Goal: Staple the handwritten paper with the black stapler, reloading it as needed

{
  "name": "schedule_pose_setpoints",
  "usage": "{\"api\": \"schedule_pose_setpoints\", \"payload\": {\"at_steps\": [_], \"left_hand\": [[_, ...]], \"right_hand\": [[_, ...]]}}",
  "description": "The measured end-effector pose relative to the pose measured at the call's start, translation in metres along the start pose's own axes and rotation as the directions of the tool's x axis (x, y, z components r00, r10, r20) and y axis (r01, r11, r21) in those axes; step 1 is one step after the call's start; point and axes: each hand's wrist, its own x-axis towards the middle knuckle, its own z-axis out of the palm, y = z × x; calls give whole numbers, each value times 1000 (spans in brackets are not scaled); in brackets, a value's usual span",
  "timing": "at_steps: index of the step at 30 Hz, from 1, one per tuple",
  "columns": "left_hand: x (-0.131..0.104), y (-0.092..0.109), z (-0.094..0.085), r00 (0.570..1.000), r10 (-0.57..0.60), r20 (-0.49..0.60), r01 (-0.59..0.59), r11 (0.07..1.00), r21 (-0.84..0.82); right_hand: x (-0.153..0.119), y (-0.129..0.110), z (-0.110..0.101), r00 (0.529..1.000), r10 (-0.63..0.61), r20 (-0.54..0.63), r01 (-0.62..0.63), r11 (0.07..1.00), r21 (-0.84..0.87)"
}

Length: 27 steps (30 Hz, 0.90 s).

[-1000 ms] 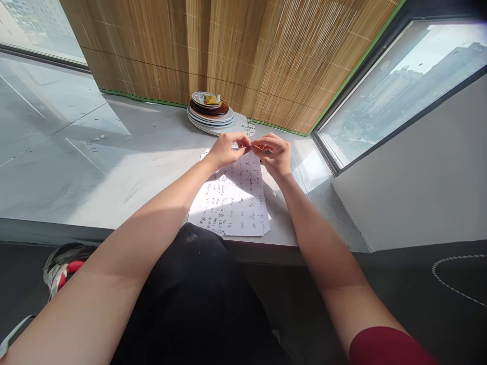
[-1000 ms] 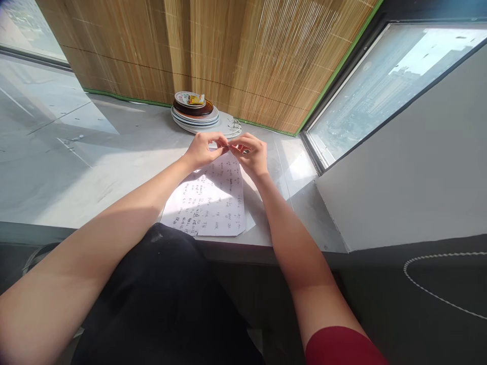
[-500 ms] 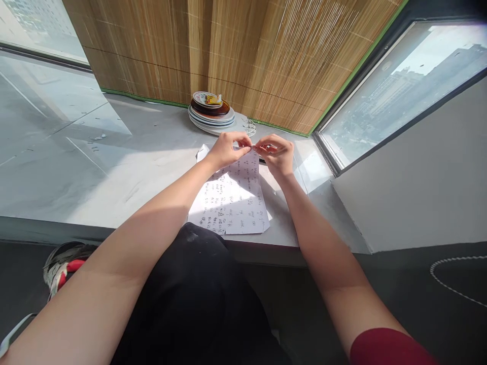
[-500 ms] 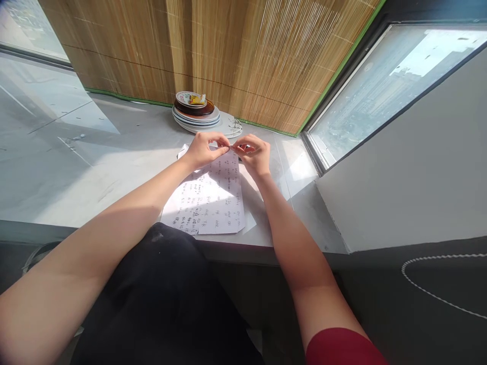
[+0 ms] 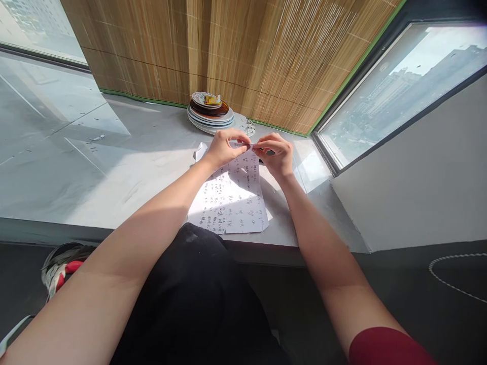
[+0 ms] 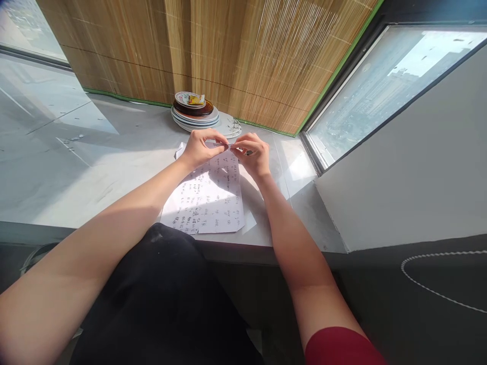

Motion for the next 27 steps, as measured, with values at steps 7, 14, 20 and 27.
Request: {"api": "schedule_pose_setpoints", "payload": {"at_steps": [7,14,20,27], "left_hand": [[2,-4,-1,999,43,-21,-44,998,-55],[4,-11,3,979,165,-121,-191,951,-244],[5,-14,4,986,125,-109,-154,937,-315],[7,-13,4,995,46,-90,-74,938,-337]], "right_hand": [[-3,2,3,996,-37,-82,35,999,-21],[-1,1,2,983,-125,-131,112,988,-102],[0,-1,2,985,-135,-111,126,988,-87],[-1,-6,-6,983,-157,-94,157,988,-7]]}}
